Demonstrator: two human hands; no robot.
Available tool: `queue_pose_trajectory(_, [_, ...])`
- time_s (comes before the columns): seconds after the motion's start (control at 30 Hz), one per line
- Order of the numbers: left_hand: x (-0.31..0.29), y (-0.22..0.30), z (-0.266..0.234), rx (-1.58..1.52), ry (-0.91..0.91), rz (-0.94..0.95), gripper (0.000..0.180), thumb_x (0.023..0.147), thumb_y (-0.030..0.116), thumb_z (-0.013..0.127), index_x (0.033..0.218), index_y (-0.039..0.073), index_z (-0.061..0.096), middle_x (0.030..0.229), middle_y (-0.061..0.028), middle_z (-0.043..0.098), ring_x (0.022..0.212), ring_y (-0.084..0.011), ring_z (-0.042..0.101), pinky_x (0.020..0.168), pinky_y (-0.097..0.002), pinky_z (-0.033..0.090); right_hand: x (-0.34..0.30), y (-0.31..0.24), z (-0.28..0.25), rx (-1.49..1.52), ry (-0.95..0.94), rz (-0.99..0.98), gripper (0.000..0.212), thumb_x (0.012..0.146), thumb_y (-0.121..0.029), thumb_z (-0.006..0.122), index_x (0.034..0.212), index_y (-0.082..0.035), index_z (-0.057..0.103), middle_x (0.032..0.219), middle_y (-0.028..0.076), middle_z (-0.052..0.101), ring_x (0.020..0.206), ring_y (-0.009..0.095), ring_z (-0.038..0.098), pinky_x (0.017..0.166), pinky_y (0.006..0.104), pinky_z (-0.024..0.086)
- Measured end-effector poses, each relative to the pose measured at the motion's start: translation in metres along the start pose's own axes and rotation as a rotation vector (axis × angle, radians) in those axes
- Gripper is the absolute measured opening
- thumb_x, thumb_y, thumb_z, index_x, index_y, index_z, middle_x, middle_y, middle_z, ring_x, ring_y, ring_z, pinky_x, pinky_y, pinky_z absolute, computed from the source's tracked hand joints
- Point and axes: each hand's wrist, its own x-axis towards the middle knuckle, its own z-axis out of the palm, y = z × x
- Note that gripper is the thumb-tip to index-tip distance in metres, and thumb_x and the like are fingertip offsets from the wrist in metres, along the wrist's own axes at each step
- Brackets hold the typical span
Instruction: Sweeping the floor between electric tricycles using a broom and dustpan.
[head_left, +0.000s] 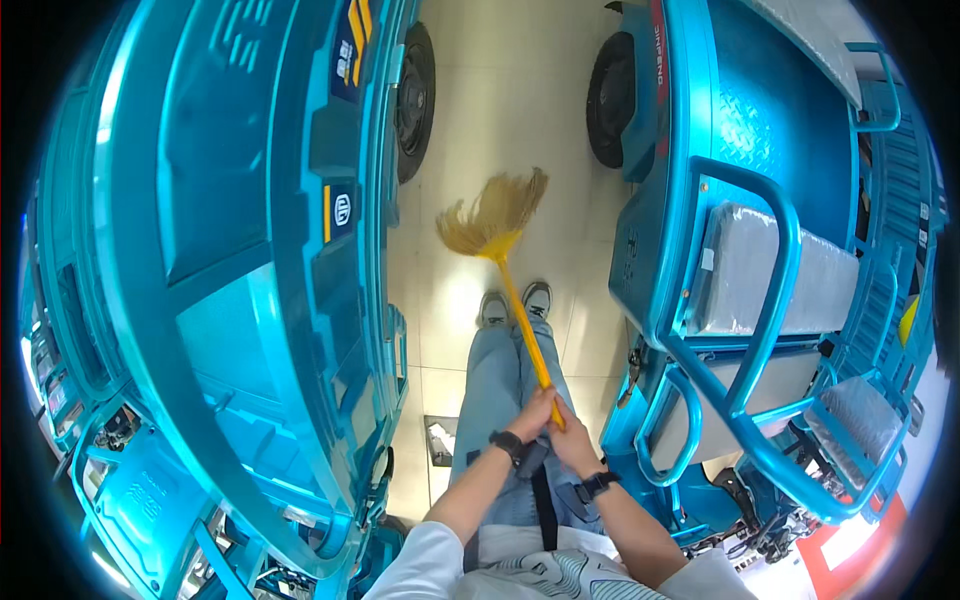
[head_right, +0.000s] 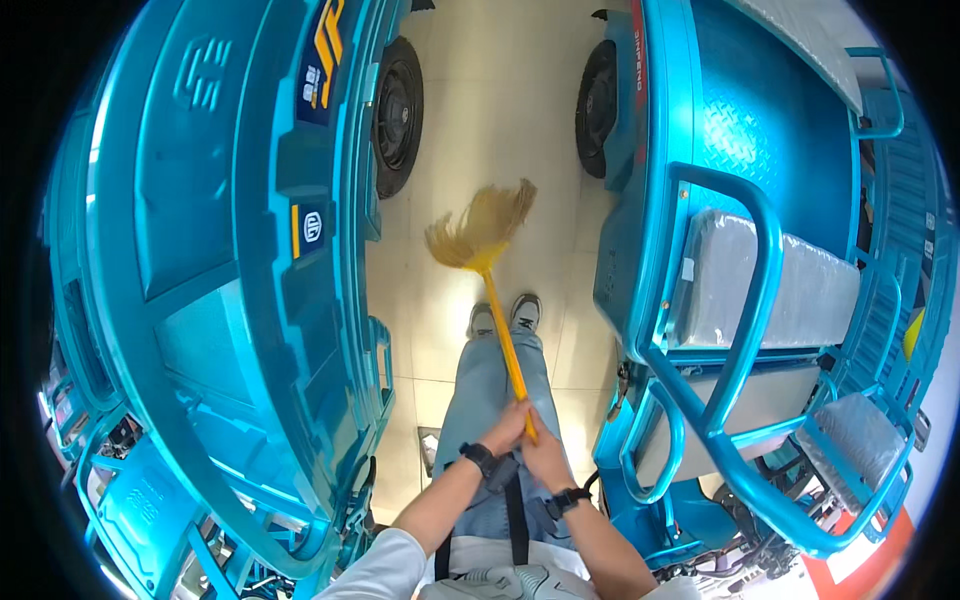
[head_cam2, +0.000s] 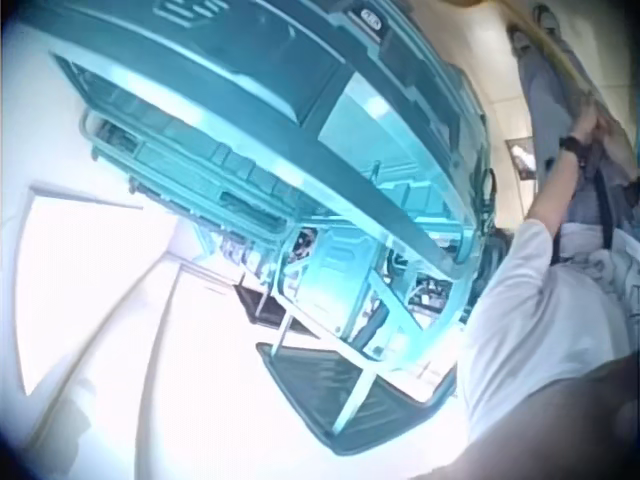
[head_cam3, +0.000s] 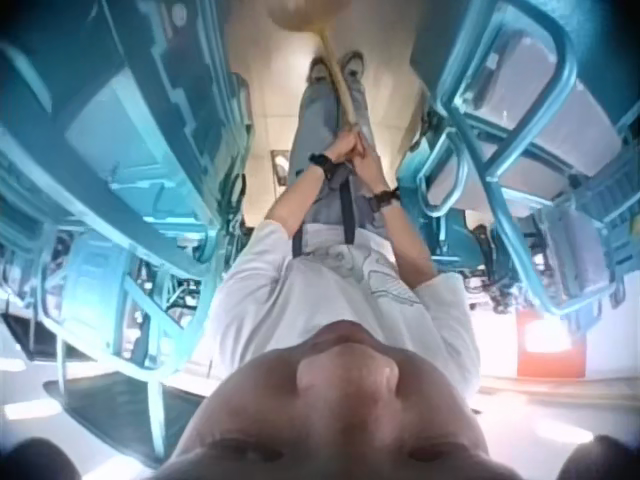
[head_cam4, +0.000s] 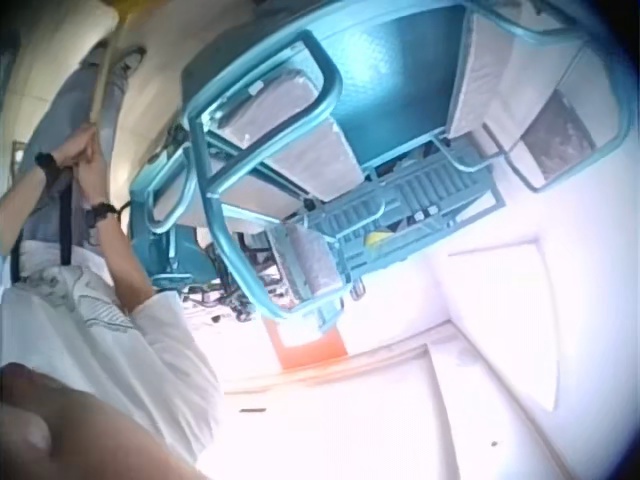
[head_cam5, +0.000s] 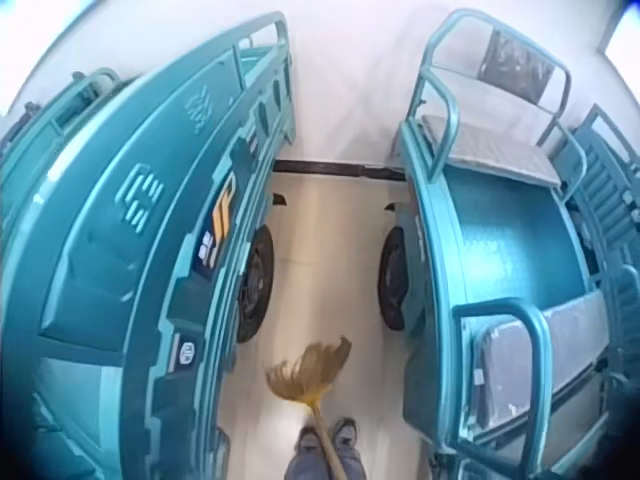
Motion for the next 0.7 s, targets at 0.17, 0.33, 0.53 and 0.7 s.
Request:
queue_pose_trajectory(0.17, [-0.066, 0.007, 0.021, -0.214, 0.041, 0.011, 0.019, 0.088, 0.027, 0.038, 0.087, 0.008, 0.042, 0.073, -0.0005, 0.042, 0.068, -0.0105, 0.042, 0.06, -0.0251, 0.038, -0.066, -0.037, -0.013, -0.109, 0.014, -0.074, 0.05, 0.08, -0.014, 0.046, 0.128, -0.013, 0.031, 0.103, 0.023, 0.053, 0.09, 0.033, 0.056, 0.075, 0.0338, 0.045])
queue_pose_trajectory(0.33, [-0.054, 0.059, -0.014, -0.224, 0.056, 0.117, 0.019, 0.088, 0.027, 0.037, 0.086, 0.009, 0.042, 0.072, -0.0011, 0.043, 0.067, -0.0116, 0.045, 0.061, -0.0256, 0.04, -0.032, -0.092, -0.01, -0.301, -0.009, -0.24, 0.045, 0.08, -0.017, 0.046, 0.124, -0.017, 0.036, 0.072, 0.023, 0.057, 0.058, 0.04, 0.055, 0.056, 0.0448, 0.046])
queue_pose_trajectory(0.53, [0.018, 0.11, -0.045, -0.551, -0.026, 0.042, 0.025, 0.089, 0.033, 0.037, 0.083, 0.008, 0.041, 0.071, -0.0037, 0.046, 0.066, -0.0154, 0.048, 0.062, -0.0295, 0.044, 0.055, -0.104, 0.011, -0.55, 0.059, -0.287, 0.04, 0.081, -0.023, 0.042, 0.12, -0.019, 0.039, 0.069, 0.022, 0.056, 0.062, 0.039, 0.055, 0.055, 0.0479, 0.044])
queue_pose_trajectory(0.7, [0.027, 0.057, -0.001, -0.574, -0.174, -0.121, 0.026, 0.089, 0.034, 0.037, 0.083, 0.009, 0.039, 0.069, -0.0046, 0.047, 0.065, -0.0161, 0.049, 0.061, -0.0308, 0.045, 0.029, -0.065, -0.015, -0.67, 0.108, -0.127, 0.039, 0.08, -0.02, 0.045, 0.119, -0.017, 0.042, 0.07, 0.02, 0.058, 0.061, 0.038, 0.055, 0.055, 0.047, 0.044])
